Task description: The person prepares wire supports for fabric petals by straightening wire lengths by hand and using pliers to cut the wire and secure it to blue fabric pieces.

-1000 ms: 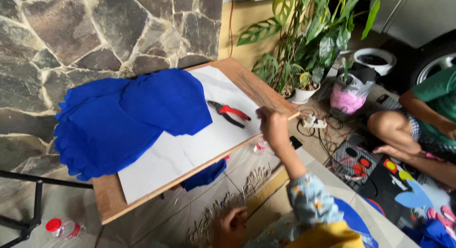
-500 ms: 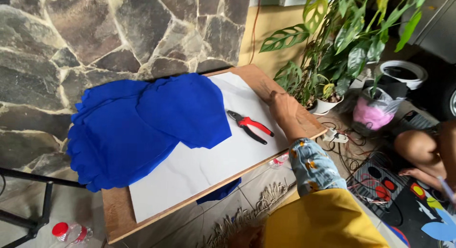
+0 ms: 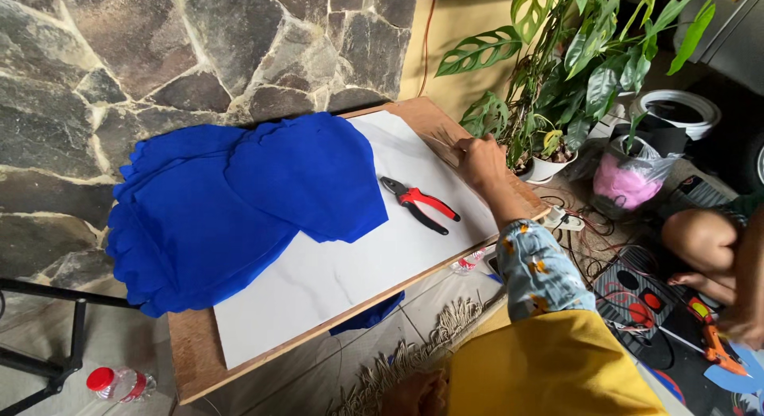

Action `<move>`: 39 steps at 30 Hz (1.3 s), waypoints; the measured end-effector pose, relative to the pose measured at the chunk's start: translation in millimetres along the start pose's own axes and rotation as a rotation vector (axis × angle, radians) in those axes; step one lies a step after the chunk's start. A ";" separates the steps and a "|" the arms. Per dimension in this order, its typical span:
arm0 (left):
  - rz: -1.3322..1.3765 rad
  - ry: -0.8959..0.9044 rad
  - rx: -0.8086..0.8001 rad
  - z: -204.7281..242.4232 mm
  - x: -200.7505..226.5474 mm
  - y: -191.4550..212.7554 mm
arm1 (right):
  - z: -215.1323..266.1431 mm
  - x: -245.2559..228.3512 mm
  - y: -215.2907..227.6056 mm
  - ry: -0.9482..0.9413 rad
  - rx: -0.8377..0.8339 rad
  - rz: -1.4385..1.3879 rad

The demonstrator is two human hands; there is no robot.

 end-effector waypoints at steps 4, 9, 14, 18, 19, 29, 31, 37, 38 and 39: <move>0.016 0.022 -0.004 -0.3 -10.5 -5.3 | -5.6 -11.8 6.2 0.239 0.009 -0.178; 0.026 -0.153 0.141 1.4 31.2 12.6 | -12.5 -6.8 0.0 0.163 -0.192 -0.297; 0.014 -0.051 0.014 -2.2 15.3 2.3 | -17.6 2.9 -6.0 0.036 -0.275 -0.358; -0.009 -0.101 0.027 -3.0 11.1 -0.8 | -23.0 -0.2 4.2 0.006 -0.216 -0.437; -0.010 -0.098 0.027 -3.8 10.6 0.9 | -20.5 -8.7 15.1 0.005 -0.218 -0.439; -0.169 -0.143 0.046 -8.3 28.1 31.9 | 49.8 -43.5 167.5 0.144 0.068 -0.700; -0.107 -0.174 0.067 -9.9 51.0 48.1 | 91.1 -48.1 195.6 0.174 0.119 -0.707; -0.019 -0.168 0.040 1.6 105.6 68.1 | 242.1 -98.8 149.5 -0.013 -0.227 -1.182; 0.014 -0.224 0.090 5.7 112.2 73.4 | 264.3 -110.4 132.5 -0.114 -0.313 -1.146; 0.046 -0.279 0.140 10.0 118.5 78.3 | 287.5 -121.6 115.9 -0.213 -0.399 -1.107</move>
Point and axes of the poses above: each hand's wrist, its own z-axis away from the middle knuckle, its own y-axis out of the back of the hand, x = y × z, the point moved 10 cm from there along -z, towards the middle knuckle, and after that the axes turned 7 degrees about y, right-handed, at the moved point
